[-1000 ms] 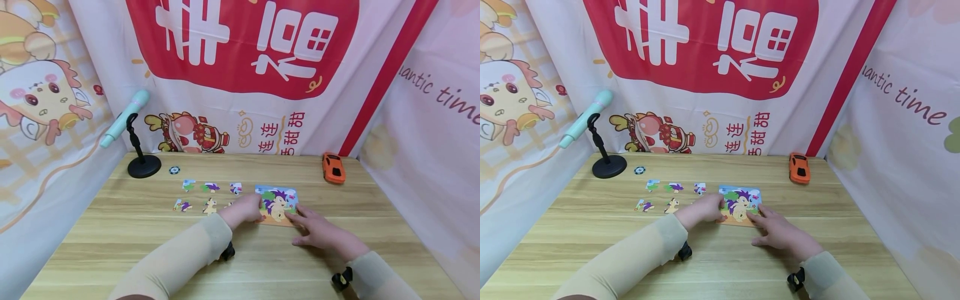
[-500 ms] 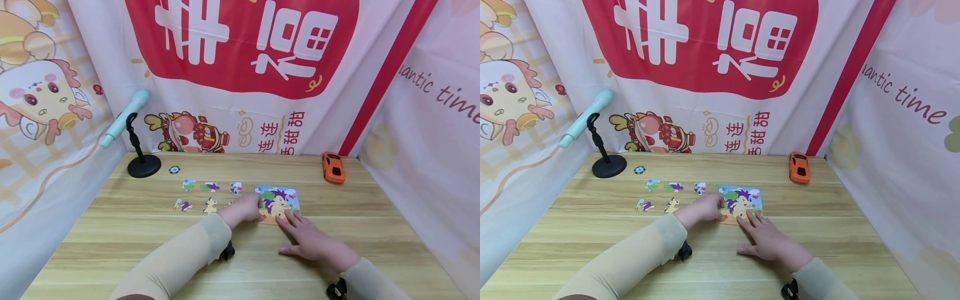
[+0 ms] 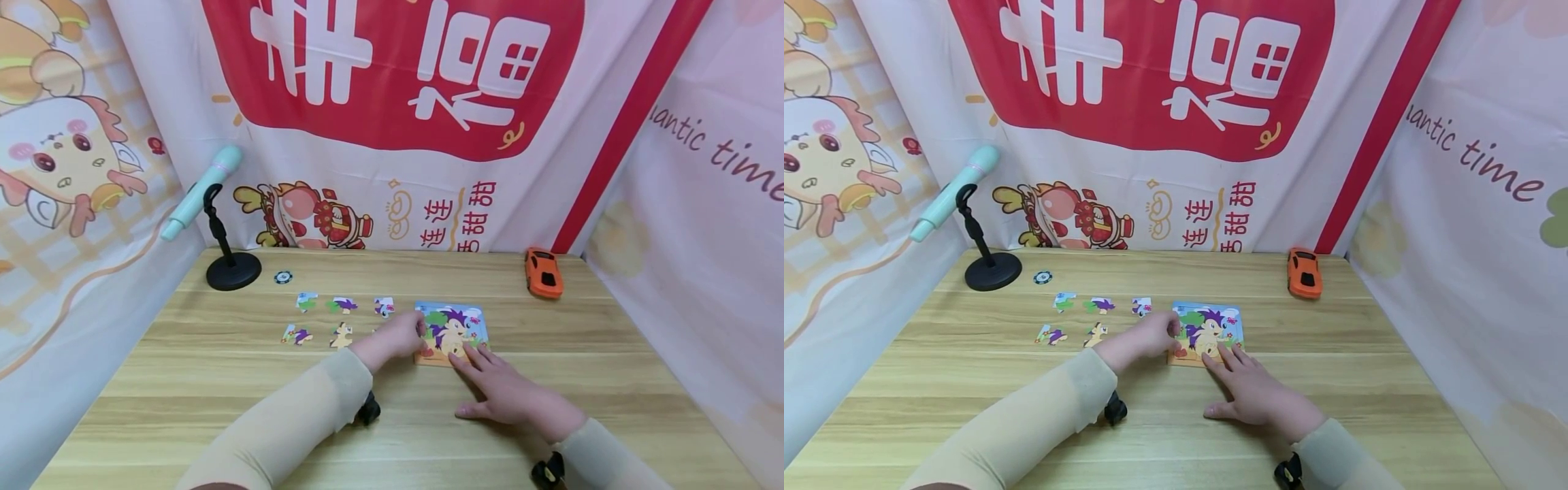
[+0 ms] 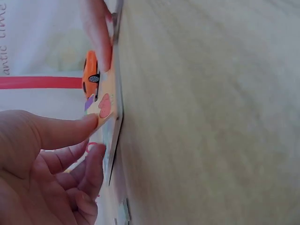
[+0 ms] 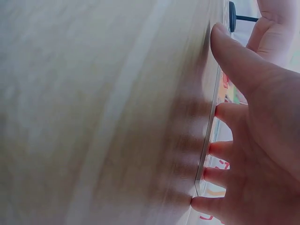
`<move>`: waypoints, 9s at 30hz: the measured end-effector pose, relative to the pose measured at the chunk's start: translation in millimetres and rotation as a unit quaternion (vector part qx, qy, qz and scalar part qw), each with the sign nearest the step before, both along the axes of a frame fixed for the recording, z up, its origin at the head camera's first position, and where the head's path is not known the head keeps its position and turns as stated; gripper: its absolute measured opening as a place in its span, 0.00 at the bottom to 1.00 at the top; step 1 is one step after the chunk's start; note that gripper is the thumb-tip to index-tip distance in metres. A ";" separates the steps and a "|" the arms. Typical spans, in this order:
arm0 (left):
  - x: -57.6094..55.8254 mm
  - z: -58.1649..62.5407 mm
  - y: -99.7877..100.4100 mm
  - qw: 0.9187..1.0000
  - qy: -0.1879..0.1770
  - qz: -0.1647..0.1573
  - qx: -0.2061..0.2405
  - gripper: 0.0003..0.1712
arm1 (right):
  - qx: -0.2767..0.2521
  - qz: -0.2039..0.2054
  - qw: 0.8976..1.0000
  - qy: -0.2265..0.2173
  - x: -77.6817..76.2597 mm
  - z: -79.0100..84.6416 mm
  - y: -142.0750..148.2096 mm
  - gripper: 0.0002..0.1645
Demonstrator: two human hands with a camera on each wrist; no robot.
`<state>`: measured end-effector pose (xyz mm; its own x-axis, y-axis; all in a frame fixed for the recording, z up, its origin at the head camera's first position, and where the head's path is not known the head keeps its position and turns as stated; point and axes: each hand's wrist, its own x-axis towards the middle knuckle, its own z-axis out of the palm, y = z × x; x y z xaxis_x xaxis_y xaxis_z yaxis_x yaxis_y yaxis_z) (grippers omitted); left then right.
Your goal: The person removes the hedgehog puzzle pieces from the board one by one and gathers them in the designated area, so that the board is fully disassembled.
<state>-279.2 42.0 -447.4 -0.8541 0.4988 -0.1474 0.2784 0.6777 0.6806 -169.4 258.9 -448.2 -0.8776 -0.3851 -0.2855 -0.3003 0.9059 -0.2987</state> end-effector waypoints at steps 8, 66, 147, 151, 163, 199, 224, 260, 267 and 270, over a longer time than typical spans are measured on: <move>-6.8 7.8 -18.7 0.995 0.016 0.001 0.094 0.05 | 0.006 -0.004 1.000 -0.011 0.0 0.0 1.9 0.57; 2.3 39.4 -50.6 0.999 -0.017 -0.037 0.000 0.13 | -0.008 -0.010 1.000 -0.008 0.3 -2.6 3.7 0.57; 10.0 39.8 -131.6 0.998 -0.059 0.024 -0.012 0.05 | -0.054 0.006 0.998 -0.031 7.0 1.3 39.1 0.66; 17.9 32.2 -144.3 0.997 -0.062 0.025 -0.037 0.06 | -0.052 0.002 0.998 -0.034 7.8 2.8 37.9 0.67; 26.5 20.8 -154.5 0.994 -0.085 0.021 -0.072 0.07 | -0.046 0.008 0.999 -0.023 6.4 -1.2 38.4 0.68; 7.3 27.2 43.2 0.996 0.008 -0.068 -0.064 0.16 | -0.054 0.019 0.998 -0.017 6.2 -0.8 40.7 0.67; 14.0 1.6 77.0 0.989 0.077 -0.063 -0.106 0.22 | -0.141 -0.008 0.990 -0.015 -0.2 -6.2 53.3 0.73; 13.6 1.5 77.9 0.998 0.010 -0.020 0.051 0.08 | -0.101 -0.007 0.995 -0.003 0.1 -2.3 59.0 0.69; 7.8 21.7 43.7 0.997 -0.011 -0.018 0.072 0.04 | -0.096 -0.026 0.995 -0.015 0.7 -1.3 56.4 0.70; 4.1 30.3 19.7 0.998 -0.004 -0.014 0.067 0.02 | -0.089 -0.031 0.995 -0.017 0.1 -2.5 55.8 0.71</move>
